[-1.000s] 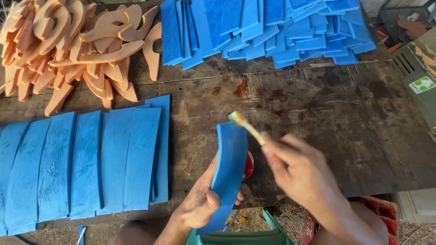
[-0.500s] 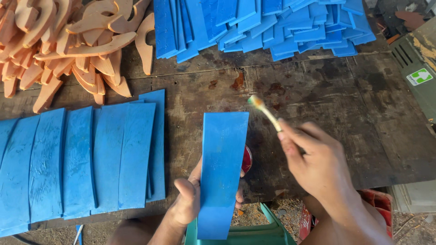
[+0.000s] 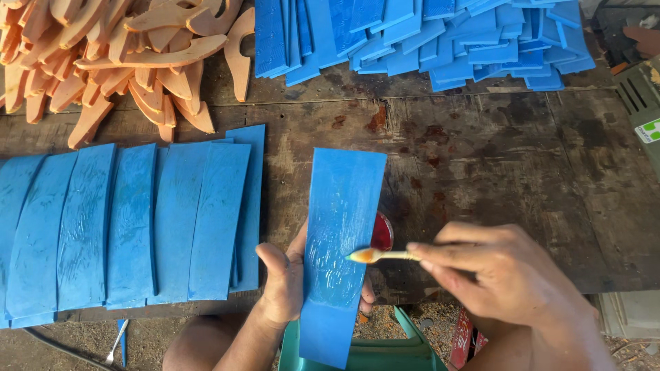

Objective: The person repeatedly picks up blue-painted wooden pieces from a stack, dips a toothbrush into a small container of reddish liquid, and brushes the liquid onto each piece. After coating, the person places the treated piece back on the stack and repeats the process with the next piece.

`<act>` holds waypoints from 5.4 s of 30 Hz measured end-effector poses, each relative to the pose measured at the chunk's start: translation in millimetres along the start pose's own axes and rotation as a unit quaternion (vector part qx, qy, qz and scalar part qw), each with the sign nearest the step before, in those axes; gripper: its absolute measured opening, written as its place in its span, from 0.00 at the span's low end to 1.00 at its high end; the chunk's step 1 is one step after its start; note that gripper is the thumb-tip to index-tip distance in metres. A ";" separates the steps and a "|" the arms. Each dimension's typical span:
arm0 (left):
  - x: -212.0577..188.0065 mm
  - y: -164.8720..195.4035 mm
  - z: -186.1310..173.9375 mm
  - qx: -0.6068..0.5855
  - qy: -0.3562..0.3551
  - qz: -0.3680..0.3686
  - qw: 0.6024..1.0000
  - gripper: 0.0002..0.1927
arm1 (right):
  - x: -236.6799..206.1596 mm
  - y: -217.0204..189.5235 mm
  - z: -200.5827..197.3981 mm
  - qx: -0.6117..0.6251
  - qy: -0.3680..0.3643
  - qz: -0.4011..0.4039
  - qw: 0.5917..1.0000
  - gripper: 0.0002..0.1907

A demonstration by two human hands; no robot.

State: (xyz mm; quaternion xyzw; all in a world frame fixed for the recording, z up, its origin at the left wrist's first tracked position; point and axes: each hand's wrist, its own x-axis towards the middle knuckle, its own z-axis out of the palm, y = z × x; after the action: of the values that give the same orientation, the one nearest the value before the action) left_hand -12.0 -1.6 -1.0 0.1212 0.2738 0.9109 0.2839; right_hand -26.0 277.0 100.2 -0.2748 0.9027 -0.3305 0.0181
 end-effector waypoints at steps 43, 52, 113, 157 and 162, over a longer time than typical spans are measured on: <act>-2.4 12.0 5.8 -0.053 0.109 0.267 0.956 0.65 | -2.6 -17.7 100.1 0.429 -0.114 0.130 0.887 0.19; -22.6 55.6 21.9 0.029 -0.226 0.109 0.968 0.70 | 4.5 86.8 30.6 0.629 0.202 0.041 0.750 0.10; -9.3 71.1 9.4 0.109 0.299 0.126 0.940 0.23 | -42.3 -45.5 47.6 -0.202 0.169 0.146 0.953 0.15; 2.6 9.1 17.5 0.097 0.057 -0.037 0.993 0.64 | 41.0 36.8 34.7 0.021 0.182 -0.046 0.982 0.15; 5.1 9.6 14.5 0.073 0.093 -0.025 0.993 0.63 | 21.7 24.2 50.5 0.059 0.060 -0.111 0.990 0.14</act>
State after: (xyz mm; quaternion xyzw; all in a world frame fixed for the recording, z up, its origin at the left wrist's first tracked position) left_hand -15.1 1.0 16.7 0.0495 0.3677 0.8884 0.2705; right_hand -45.3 251.6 49.3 -0.3514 0.8450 -0.3990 -0.0568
